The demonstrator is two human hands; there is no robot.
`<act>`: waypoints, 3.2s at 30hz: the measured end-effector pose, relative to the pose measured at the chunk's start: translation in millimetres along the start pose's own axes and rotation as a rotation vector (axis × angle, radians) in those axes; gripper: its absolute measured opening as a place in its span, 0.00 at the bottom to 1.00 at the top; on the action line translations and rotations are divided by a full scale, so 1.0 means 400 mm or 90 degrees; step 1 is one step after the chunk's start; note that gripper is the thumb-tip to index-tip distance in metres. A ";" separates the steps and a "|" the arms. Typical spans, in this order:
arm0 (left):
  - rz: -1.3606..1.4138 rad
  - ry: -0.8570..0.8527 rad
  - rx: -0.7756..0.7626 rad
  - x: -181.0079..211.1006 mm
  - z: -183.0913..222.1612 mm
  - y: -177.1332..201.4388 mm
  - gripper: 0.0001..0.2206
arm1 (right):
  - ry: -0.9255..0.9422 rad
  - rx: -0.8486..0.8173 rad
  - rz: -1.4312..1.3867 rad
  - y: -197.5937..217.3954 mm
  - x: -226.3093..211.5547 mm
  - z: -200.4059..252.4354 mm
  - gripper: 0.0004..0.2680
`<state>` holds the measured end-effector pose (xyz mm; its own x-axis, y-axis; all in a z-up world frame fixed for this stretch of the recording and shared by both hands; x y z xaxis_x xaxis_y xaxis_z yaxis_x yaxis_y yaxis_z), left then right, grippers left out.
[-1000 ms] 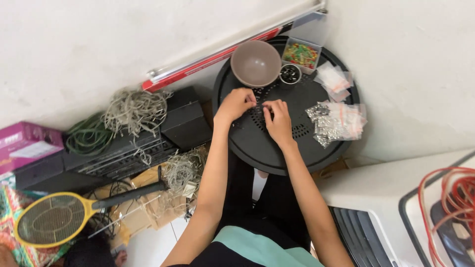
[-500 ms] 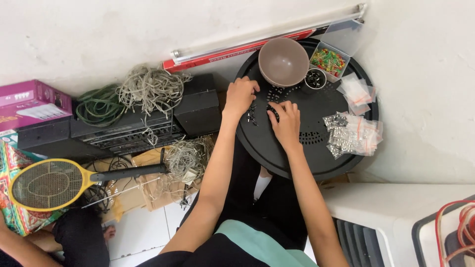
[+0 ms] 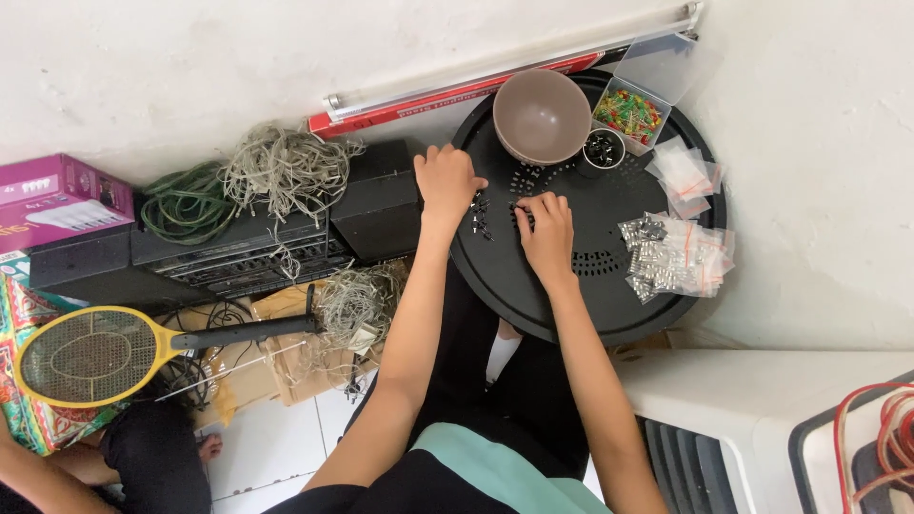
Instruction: Sorting small metal components like screws or rivets from a surface and bags into a small container.
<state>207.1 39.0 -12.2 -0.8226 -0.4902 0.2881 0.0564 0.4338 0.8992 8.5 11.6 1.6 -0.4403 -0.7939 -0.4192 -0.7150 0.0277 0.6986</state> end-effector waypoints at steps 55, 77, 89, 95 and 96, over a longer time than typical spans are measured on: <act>0.286 -0.162 -0.171 0.384 0.097 -0.128 0.03 | -0.308 0.208 0.283 0.087 0.194 0.076 0.02; 0.290 -0.138 -0.138 0.392 0.106 -0.161 0.01 | -0.326 0.194 0.203 0.083 0.208 0.075 0.08; 0.324 -0.142 -0.191 0.342 0.105 -0.101 0.03 | -0.232 0.218 0.153 0.108 0.137 0.045 0.06; 0.312 -0.155 -0.249 0.224 0.078 -0.021 0.02 | -0.100 0.127 0.074 0.093 0.062 0.018 0.03; 0.293 -0.152 -0.246 0.200 0.071 -0.003 0.01 | -0.071 0.097 0.054 0.084 0.050 0.017 0.02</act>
<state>125.3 20.6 0.4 -0.7662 -0.1177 0.6318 0.5966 0.2350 0.7673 -27.9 0.5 12.7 -0.5544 -0.7125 -0.4300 -0.7428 0.1907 0.6417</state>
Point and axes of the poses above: each hand's wrist, its own z-axis away from the middle knuckle, its own y-axis out of the back of the hand, x = y × z, the point moved 4 cm from there along -z, towards the middle knuckle, and after that the axes turned 7 degrees about x, right-handed, at the moved point
